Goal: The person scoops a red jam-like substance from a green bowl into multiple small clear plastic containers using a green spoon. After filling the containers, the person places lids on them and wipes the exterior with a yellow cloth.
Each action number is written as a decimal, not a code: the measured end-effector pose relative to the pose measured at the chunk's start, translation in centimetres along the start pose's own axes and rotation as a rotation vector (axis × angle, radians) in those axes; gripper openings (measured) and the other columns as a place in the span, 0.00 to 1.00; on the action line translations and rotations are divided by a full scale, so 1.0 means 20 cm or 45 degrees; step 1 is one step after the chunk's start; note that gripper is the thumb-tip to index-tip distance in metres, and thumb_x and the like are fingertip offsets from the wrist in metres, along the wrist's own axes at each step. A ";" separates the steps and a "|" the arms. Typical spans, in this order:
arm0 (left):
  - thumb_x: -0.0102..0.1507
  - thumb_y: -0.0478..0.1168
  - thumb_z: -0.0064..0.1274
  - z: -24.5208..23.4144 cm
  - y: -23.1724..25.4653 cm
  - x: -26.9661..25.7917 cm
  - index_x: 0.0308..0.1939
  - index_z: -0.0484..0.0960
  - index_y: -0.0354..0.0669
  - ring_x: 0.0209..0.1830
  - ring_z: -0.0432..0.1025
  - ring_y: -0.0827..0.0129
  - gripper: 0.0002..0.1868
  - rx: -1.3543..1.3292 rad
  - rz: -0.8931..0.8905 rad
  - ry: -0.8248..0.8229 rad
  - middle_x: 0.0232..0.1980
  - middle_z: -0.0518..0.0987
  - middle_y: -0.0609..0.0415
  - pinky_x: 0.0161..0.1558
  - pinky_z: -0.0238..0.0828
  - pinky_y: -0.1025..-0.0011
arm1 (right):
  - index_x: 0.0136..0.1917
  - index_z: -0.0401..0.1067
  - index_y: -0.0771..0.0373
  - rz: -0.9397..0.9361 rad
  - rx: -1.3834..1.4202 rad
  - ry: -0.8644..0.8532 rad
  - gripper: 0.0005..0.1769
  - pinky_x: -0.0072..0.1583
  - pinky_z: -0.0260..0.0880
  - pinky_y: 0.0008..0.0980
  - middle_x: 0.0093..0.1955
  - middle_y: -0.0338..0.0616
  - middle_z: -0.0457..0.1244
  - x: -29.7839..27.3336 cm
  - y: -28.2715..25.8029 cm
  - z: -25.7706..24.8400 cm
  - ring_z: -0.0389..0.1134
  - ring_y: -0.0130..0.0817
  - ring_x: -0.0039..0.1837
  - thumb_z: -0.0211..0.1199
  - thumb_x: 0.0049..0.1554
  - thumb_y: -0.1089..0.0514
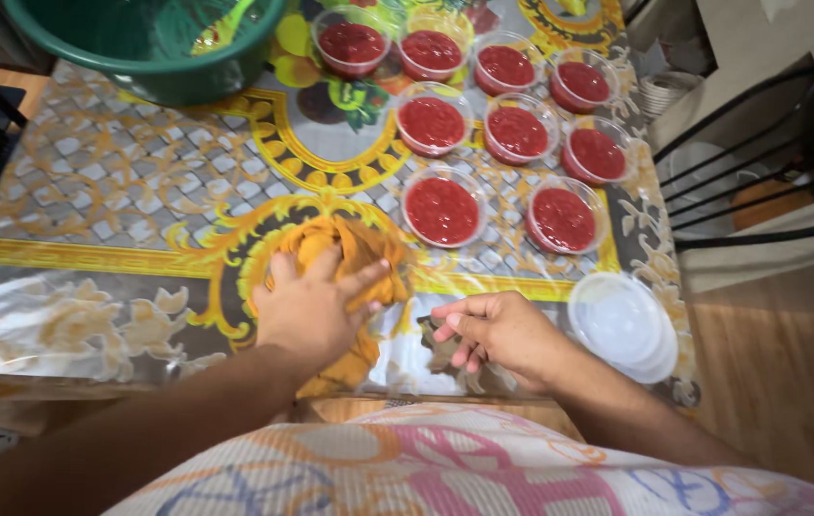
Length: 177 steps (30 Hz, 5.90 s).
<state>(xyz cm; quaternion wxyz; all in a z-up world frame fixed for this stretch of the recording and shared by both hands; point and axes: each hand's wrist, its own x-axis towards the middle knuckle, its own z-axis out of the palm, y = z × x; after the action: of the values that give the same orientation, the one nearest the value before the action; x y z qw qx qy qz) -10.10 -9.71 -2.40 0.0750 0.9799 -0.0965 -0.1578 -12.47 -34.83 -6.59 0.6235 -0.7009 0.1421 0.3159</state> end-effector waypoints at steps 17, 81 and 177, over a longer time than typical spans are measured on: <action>0.62 0.61 0.52 0.18 0.61 0.00 0.64 0.71 0.88 0.70 0.50 0.45 0.25 0.097 0.828 -0.208 0.73 0.60 0.66 0.61 0.53 0.37 | 0.46 0.76 0.76 0.319 -0.172 0.189 0.15 0.38 0.72 0.34 0.36 0.55 0.69 -0.19 0.29 -0.51 0.70 0.38 0.33 0.62 0.60 0.58; 0.51 0.54 0.68 -0.40 -0.80 0.36 0.55 0.87 0.66 0.67 0.62 0.34 0.27 0.023 0.147 0.852 0.70 0.65 0.40 0.61 0.60 0.42 | 0.51 0.80 0.60 -0.616 -1.158 1.386 0.18 0.54 0.71 0.38 0.48 0.48 0.68 -0.14 0.12 -0.24 0.71 0.41 0.50 0.75 0.49 0.51; 0.65 0.45 0.56 -0.01 0.12 0.34 0.55 0.80 0.41 0.36 0.77 0.71 0.17 -1.740 0.097 -0.426 0.39 0.82 0.57 0.41 0.78 0.71 | 0.60 0.66 0.62 -0.369 0.710 0.755 0.13 0.49 0.73 0.40 0.47 0.44 0.67 -0.04 -0.17 -0.16 0.70 0.34 0.46 0.57 0.61 0.63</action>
<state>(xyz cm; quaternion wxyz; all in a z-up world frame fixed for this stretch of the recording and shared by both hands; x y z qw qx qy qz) -4.18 -13.53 -3.76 0.6634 0.6718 -0.0200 -0.3290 -10.23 -37.39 -3.41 0.7591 -0.5787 0.2953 -0.0405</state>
